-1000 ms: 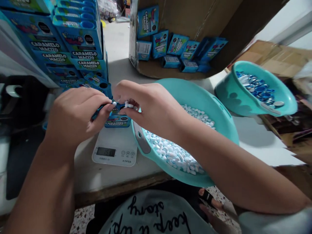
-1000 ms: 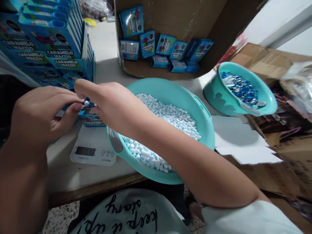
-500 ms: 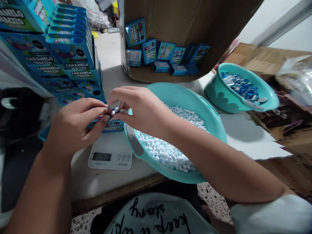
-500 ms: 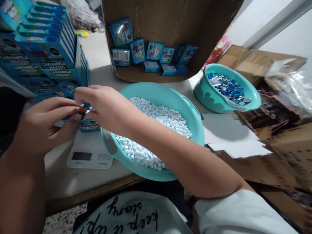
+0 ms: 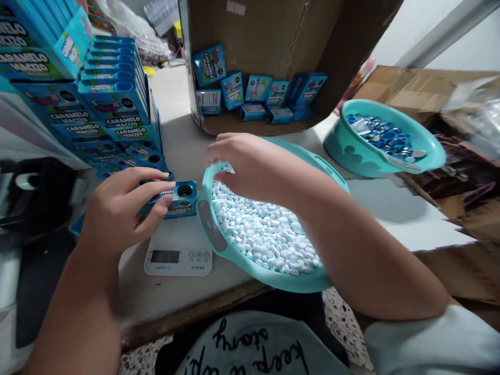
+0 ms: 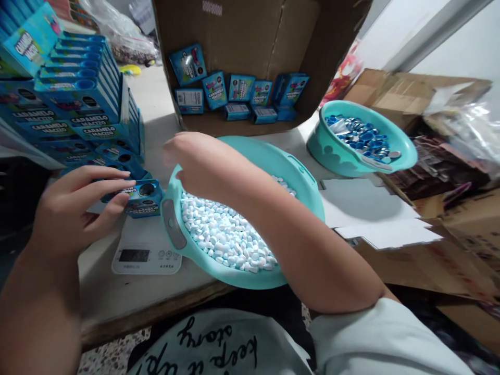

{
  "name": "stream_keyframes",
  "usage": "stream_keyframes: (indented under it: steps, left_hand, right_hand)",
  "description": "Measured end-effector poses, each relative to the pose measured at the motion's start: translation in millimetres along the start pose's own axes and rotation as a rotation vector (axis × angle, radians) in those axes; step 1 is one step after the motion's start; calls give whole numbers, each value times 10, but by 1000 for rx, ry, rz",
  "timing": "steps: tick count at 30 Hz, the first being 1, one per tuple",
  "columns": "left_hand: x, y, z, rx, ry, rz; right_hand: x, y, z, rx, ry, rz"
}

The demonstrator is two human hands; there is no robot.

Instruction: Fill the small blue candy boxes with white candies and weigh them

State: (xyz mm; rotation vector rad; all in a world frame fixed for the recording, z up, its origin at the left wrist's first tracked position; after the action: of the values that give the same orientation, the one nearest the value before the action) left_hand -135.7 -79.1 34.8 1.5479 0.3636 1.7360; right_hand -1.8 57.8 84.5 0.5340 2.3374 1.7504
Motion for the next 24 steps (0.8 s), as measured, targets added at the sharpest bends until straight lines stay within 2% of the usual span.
stream_keyframes:
  steps: [4, 6, 13, 19, 24]
  left_hand:
    - [-24, 100, -67, 96, 47, 151]
    - [-37, 127, -106, 150, 67, 189]
    - [-41, 142, -154, 247, 91, 166]
    - [-3, 151, -122, 262, 48, 226]
    - [-8, 146, -158, 233, 105, 185]
  right_hand:
    - [-59, -183, 129, -123, -156, -307]
    - [-71, -266, 107, -179, -183, -386]
    - [-10, -388, 35, -327, -170, -436]
    - [-39, -387, -15, -373, -235, -552]
    - [-48, -383, -19, -400, -233, -575]
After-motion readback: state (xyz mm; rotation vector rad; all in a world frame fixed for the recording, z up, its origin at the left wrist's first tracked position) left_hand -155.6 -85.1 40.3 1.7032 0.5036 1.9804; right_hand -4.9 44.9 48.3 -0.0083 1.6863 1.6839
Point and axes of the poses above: each hand's wrist, its own x-axis towards the middle knuckle, its own y-axis out of the back of the hand, z = x × y, the point moved 6 cm from there along x, towards the middle knuckle, and after that the axes turned 3 degrees about z, right-handed, at the moved point
